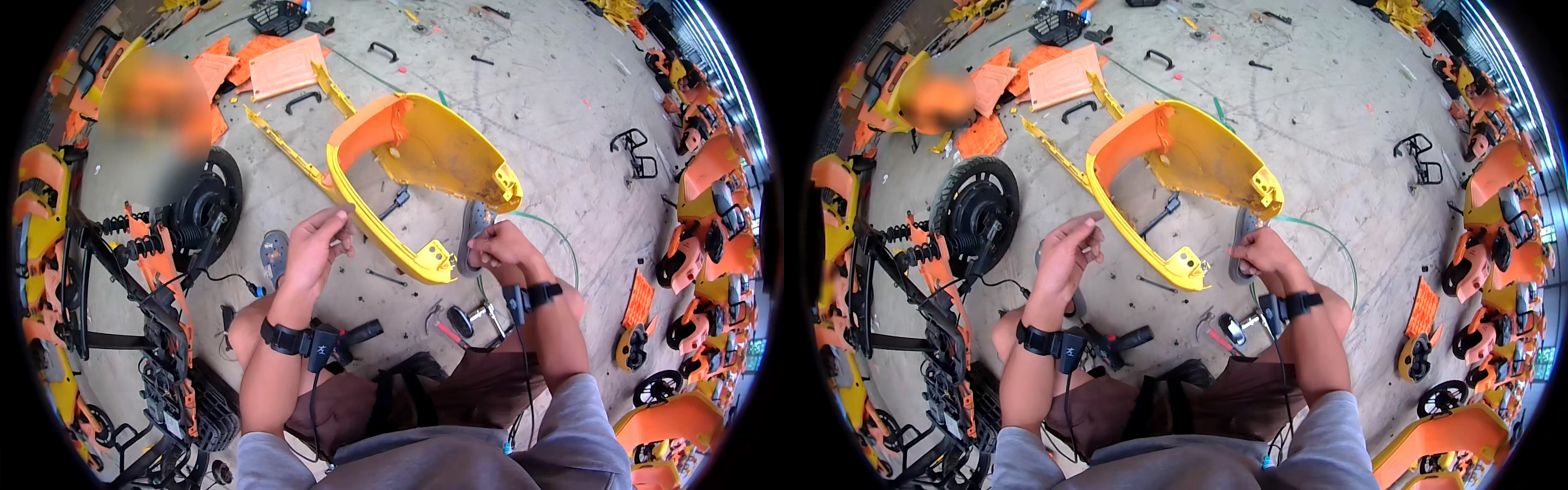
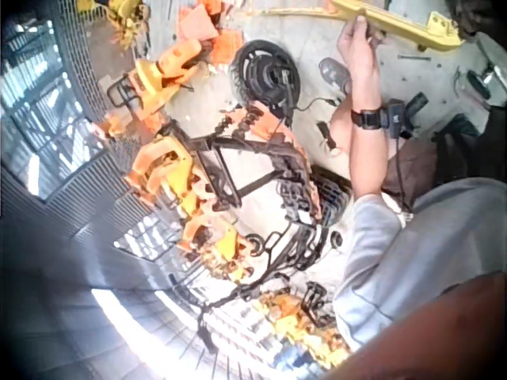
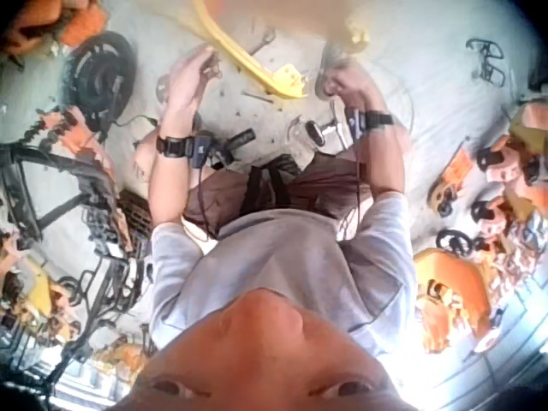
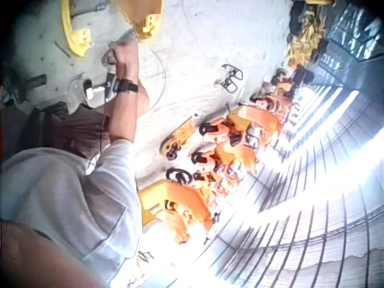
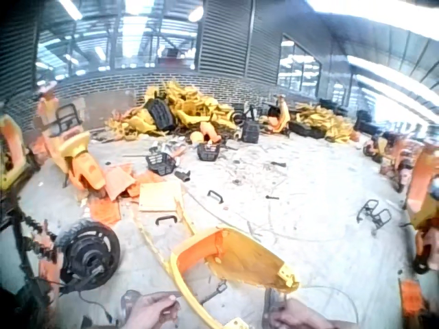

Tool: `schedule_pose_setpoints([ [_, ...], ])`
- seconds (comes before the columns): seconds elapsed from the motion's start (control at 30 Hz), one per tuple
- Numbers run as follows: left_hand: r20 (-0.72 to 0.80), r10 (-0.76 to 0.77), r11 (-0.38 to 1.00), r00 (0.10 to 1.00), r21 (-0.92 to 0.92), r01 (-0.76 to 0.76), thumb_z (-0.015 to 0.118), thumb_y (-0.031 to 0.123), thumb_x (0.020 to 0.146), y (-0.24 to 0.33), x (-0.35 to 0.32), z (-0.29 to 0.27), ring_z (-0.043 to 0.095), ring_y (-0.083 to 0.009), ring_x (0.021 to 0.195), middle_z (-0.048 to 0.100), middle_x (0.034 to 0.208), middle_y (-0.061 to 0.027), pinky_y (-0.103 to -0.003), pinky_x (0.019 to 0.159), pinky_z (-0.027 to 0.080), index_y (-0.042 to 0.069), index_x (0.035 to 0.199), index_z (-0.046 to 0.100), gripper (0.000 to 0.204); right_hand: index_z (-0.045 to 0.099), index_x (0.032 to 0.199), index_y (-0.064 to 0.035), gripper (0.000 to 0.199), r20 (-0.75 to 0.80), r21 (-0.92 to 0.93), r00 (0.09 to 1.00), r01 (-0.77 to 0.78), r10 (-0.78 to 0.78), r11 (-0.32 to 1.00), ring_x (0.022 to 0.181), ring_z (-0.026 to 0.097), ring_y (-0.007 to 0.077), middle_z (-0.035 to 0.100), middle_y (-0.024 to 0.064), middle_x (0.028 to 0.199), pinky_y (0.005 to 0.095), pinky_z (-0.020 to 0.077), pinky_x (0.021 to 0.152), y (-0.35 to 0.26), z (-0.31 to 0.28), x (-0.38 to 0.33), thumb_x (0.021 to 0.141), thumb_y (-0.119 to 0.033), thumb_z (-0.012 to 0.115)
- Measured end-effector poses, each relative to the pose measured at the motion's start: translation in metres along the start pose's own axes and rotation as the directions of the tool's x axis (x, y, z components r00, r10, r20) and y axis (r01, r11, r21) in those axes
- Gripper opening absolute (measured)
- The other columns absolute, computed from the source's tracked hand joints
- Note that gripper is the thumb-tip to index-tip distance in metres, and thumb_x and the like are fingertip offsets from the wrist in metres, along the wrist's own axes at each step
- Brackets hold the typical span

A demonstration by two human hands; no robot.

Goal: The person assembles plastic body panels onto an electric scooter frame. They fit orange and yellow panels to the frame, align mounting points, and secure them using screws and a power drill. The person also handles a white plastic cover and various small hardware pieces.

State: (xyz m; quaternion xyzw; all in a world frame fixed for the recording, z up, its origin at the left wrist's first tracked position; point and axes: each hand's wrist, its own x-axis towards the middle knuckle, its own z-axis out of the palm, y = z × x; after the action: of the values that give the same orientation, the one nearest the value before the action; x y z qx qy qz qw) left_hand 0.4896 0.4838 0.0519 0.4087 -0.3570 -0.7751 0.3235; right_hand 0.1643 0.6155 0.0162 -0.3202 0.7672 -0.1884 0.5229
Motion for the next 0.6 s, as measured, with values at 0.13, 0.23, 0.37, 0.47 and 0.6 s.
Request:
schedule_pose_setpoints([
  [0.13, 0.102, 0.047, 0.998, 0.994, 0.045, -0.052, 0.059, 0.013, 0.094, -0.014, -0.004, 0.006, 0.06, -0.0123, 0.069, 0.068, 0.091, -0.0114, -0.028, 0.062, 0.052, -0.004, 0.11, 0.063, 0.024, 0.065, 0.093, 0.003, 0.016, -0.004, 0.492, 0.941, 0.296, -0.338, 0.818, 0.058, 0.062, 0.0122, 0.066, 0.0065, 0.076, 0.0232, 0.0465, 0.053, -0.041, 0.002, -0.052, 0.084, -0.009, 0.071],
  [0.23, 0.176, 0.041, 0.999, 0.983, -0.013, -0.04, 0.06, 0.015, 0.095, -0.023, -0.01, 0.022, 0.06, -0.0129, 0.069, 0.068, 0.092, -0.0119, -0.028, 0.063, 0.052, -0.005, 0.111, 0.063, 0.026, 0.064, 0.101, 0.0045, 0.02, -0.041, 0.554, 0.89, 0.398, -0.453, 0.731, 0.066, 0.062, 0.0117, 0.065, 0.0068, 0.082, 0.0236, 0.0485, 0.061, -0.067, 0.03, -0.052, 0.086, -0.008, 0.069],
  [0.37, 0.127, 0.084, 0.995, 0.988, 0.05, -0.092, 0.063, 0.015, 0.094, -0.029, -0.018, 0.026, 0.06, -0.0131, 0.07, 0.067, 0.09, -0.0088, -0.027, 0.063, 0.052, -0.006, 0.111, 0.065, 0.027, 0.063, 0.111, 0.0051, 0.025, -0.031, 0.787, 0.879, 0.316, -0.476, 0.53, 0.069, 0.06, 0.0116, 0.064, 0.0073, 0.09, 0.0245, 0.0499, 0.065, -0.09, 0.069, -0.026, 0.092, -0.012, 0.062],
  [0.47, 0.109, 0.297, 0.917, 0.948, 0.245, -0.316, 0.065, 0.008, 0.091, -0.028, -0.019, 0.04, 0.059, -0.0124, 0.069, 0.066, 0.088, -0.007, -0.026, 0.063, 0.052, -0.006, 0.109, 0.066, 0.023, 0.061, 0.115, 0.0049, 0.028, 0.026, 0.843, 0.887, 0.229, -0.462, 0.486, 0.074, 0.06, 0.0115, 0.063, 0.007, 0.092, 0.025, 0.0501, 0.069, -0.094, 0.082, -0.013, 0.095, -0.014, 0.059],
  [0.6, 0.217, 0.616, 0.563, 0.757, 0.551, -0.616, 0.07, 0.0, 0.084, -0.026, -0.02, 0.065, 0.057, -0.0111, 0.067, 0.065, 0.086, -0.0072, -0.024, 0.061, 0.048, -0.003, 0.105, 0.069, 0.021, 0.06, 0.117, 0.005, 0.029, 0.203, 0.903, 0.874, 0.007, -0.442, 0.43, 0.082, 0.06, 0.0128, 0.064, 0.0074, 0.095, 0.0268, 0.0501, 0.075, -0.097, 0.095, -0.011, 0.097, -0.015, 0.055],
])
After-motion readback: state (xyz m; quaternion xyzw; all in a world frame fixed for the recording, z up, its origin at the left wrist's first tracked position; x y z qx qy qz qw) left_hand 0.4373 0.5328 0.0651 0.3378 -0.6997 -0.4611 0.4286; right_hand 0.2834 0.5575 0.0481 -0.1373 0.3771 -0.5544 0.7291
